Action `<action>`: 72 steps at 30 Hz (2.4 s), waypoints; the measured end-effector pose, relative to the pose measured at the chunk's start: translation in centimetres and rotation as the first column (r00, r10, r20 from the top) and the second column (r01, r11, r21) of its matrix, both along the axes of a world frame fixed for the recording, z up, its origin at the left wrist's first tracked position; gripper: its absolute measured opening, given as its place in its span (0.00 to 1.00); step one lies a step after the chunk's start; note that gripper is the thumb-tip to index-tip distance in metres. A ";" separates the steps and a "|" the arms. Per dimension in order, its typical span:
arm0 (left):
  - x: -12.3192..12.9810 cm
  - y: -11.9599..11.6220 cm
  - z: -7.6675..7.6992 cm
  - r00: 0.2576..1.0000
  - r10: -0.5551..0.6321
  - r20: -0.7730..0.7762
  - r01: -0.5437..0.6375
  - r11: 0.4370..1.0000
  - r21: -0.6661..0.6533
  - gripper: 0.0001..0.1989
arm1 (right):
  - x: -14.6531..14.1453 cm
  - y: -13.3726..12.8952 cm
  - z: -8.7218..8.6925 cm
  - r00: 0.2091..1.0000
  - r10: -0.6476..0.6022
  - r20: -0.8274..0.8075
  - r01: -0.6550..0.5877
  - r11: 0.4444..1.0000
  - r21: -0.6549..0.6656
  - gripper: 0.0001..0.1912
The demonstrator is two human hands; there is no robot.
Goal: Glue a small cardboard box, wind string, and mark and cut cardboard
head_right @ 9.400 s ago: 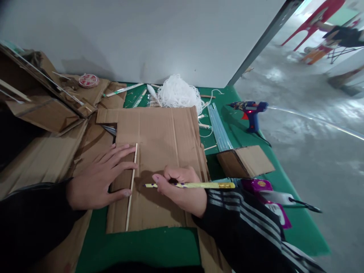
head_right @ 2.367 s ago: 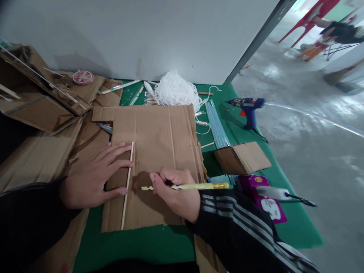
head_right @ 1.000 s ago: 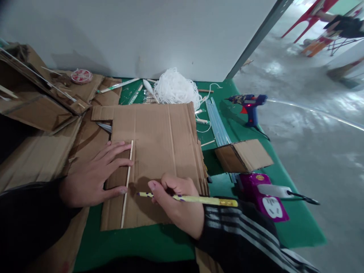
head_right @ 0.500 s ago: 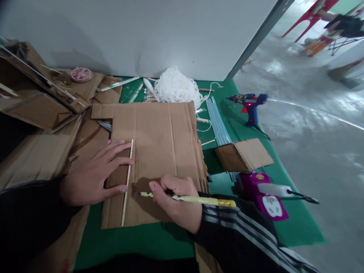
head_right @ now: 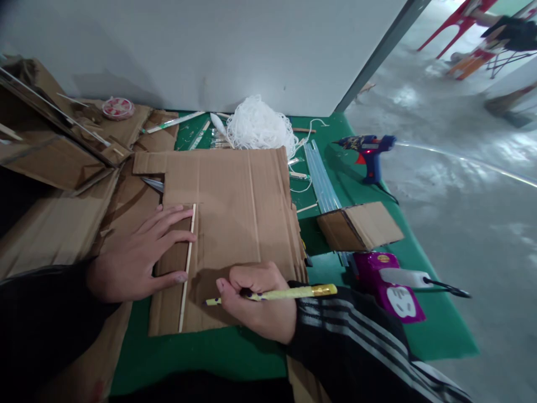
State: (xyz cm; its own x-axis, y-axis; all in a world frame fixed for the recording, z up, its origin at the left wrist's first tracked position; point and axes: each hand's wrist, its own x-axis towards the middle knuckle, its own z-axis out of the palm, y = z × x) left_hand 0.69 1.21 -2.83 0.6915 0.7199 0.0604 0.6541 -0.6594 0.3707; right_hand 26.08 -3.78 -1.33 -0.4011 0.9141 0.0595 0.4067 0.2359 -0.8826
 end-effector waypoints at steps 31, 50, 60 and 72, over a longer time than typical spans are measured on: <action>-0.1 0.0 0.0 1.000 -0.008 -0.019 0.008 1.000 0.011 0.26 | 0.1 0.1 -0.6 0.988 0.145 -0.052 -0.141 0.988 0.068 0.22; 0.3 -0.8 0.5 0.994 0.104 0.031 -0.105 0.993 0.055 0.07 | 7.9 -0.9 4.8 0.882 -0.323 0.342 0.083 0.823 0.562 0.11; -1.8 0.7 0.6 0.986 0.164 -0.021 -0.152 0.948 0.278 0.11 | 13.1 -3.2 1.8 0.497 -0.255 0.829 -0.328 0.830 0.452 0.26; -1.6 1.1 0.4 0.888 0.456 0.055 -0.459 0.885 0.073 0.16 | 11.2 -1.4 -0.2 0.513 -0.344 0.786 -0.067 0.897 0.437 0.15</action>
State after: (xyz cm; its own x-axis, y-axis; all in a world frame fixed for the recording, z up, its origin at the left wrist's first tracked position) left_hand -0.87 2.34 -2.44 0.2827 0.9474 0.1503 0.8781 -0.3186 0.3569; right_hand 37.24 -5.18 -1.49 -0.3181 0.9417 0.1096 0.9480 0.3160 0.0368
